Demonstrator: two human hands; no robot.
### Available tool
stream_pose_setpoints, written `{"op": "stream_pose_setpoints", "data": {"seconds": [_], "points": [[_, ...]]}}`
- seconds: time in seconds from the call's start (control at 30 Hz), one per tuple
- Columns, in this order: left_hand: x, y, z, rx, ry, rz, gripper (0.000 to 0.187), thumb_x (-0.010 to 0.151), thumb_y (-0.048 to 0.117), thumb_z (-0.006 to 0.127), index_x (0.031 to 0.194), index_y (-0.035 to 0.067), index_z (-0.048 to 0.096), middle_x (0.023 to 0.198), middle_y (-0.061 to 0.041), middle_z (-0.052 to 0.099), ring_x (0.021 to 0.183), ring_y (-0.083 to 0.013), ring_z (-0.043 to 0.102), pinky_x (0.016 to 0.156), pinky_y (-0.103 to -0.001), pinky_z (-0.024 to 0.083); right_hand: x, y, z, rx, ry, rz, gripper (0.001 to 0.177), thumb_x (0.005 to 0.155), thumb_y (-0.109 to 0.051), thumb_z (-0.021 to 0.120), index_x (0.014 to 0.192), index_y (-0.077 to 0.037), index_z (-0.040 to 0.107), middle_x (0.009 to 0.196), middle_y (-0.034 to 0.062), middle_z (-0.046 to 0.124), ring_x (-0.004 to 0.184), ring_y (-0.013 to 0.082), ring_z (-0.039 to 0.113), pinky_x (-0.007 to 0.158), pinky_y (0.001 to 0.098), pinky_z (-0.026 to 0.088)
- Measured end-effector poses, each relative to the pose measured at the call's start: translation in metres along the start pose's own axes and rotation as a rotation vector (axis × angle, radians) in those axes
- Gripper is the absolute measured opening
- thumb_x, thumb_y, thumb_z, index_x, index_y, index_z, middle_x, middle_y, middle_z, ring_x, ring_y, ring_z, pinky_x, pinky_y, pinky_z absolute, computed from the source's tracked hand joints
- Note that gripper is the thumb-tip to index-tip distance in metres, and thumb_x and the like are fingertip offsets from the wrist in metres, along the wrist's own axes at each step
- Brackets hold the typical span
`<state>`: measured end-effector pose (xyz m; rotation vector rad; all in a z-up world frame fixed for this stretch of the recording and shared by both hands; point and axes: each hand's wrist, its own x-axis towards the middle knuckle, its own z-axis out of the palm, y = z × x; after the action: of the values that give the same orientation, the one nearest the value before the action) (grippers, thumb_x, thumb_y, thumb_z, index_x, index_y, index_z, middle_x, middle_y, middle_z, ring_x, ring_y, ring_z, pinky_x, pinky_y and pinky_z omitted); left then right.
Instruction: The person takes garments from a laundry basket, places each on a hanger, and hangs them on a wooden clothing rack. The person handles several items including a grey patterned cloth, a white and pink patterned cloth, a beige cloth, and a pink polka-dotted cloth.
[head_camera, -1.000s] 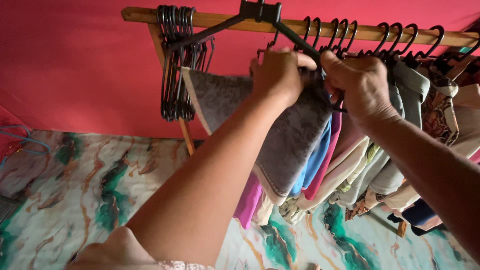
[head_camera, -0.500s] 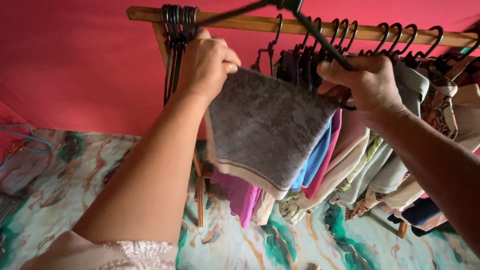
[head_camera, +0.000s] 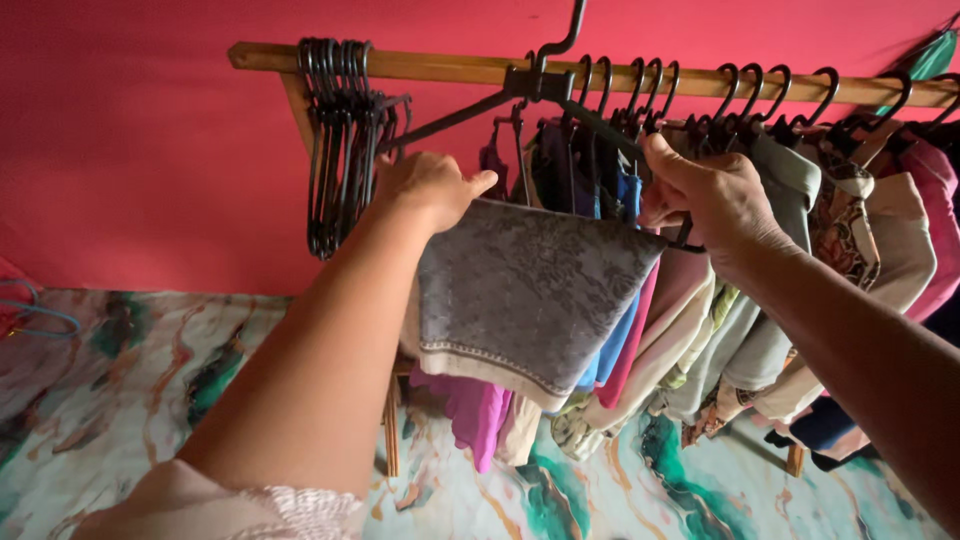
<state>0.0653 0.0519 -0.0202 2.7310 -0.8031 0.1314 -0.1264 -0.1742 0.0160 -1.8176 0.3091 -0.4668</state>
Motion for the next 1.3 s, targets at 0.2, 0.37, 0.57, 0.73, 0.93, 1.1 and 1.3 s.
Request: {"op": "stream_pose_setpoints", "data": {"seconds": [0.2,0.37,0.57,0.73,0.93,1.1,1.3], "points": [[-0.026,0.039,0.027,-0.223,0.075,0.205,0.043,0.093,0.052,0.051,0.105,0.024,0.081,0.109,-0.011,0.075,0.111,-0.0337,0.067,0.116,-0.064,0.024,-0.004,0.009,0.020,-0.037,0.093,0.131,0.050,0.098,-0.046,0.060,0.063,-0.010,0.064,0.070,0.0115,0.071,0.059,0.0204,0.065,0.061,0.0367,0.056],[-0.034,0.094,0.052,-0.862,0.259,0.351,0.029,0.086,0.020,0.049,0.099,0.010,0.074,0.091,-0.018,0.077,0.085,-0.0329,0.076,0.078,-0.042,0.058,-0.016,0.034,0.046,0.057,0.056,-0.029,0.048,0.105,-0.039,0.055,0.072,-0.004,0.055,0.079,0.0101,0.064,0.070,0.0152,0.063,0.067,0.0339,0.053],[-0.010,0.097,0.081,-0.862,0.209,0.028,0.025,0.081,0.023,0.067,0.080,-0.001,0.073,0.085,-0.026,0.075,0.082,-0.0390,0.075,0.076,-0.048,0.057,-0.023,0.055,0.069,-0.033,-0.110,-0.239,0.045,0.099,-0.037,0.042,0.115,-0.005,0.069,0.112,0.0104,0.073,0.103,0.0164,0.068,0.095,0.0321,0.053],[0.020,0.040,0.097,-0.347,0.460,0.042,0.026,0.089,0.021,0.060,0.086,0.001,0.076,0.089,-0.027,0.073,0.086,-0.0424,0.073,0.081,-0.051,0.057,-0.015,0.063,0.067,-0.128,-0.569,-0.196,0.044,0.096,-0.040,0.058,0.124,-0.006,0.063,0.119,0.0075,0.071,0.112,0.0146,0.065,0.099,0.0304,0.050],[0.063,-0.009,0.097,-0.411,0.560,-0.219,0.026,0.088,0.025,0.066,0.085,0.000,0.075,0.086,-0.025,0.072,0.086,-0.0430,0.072,0.079,-0.050,0.057,0.009,0.091,0.030,-0.425,-0.375,0.169,0.030,0.084,-0.032,0.076,0.104,-0.009,0.078,0.092,0.0029,0.078,0.082,0.0137,0.071,0.078,0.0317,0.059],[0.079,-0.015,0.109,-0.442,0.556,-0.108,0.021,0.091,0.018,0.065,0.104,0.004,0.074,0.095,-0.023,0.073,0.094,-0.0426,0.071,0.081,-0.051,0.055,0.046,0.113,-0.020,-0.450,-0.269,0.203,0.023,0.083,-0.028,0.078,0.098,-0.011,0.080,0.089,0.0021,0.077,0.081,0.0133,0.069,0.077,0.0324,0.057],[0.087,-0.005,0.174,-0.549,0.569,-0.128,0.041,0.089,0.009,0.060,0.129,0.006,0.068,0.107,-0.026,0.071,0.102,-0.0405,0.070,0.088,-0.046,0.056,0.069,0.127,-0.064,-0.834,0.030,-0.072,0.034,0.072,-0.026,0.086,0.101,-0.011,0.076,0.101,0.0098,0.074,0.099,0.0274,0.069,0.089,0.0418,0.055]]}}
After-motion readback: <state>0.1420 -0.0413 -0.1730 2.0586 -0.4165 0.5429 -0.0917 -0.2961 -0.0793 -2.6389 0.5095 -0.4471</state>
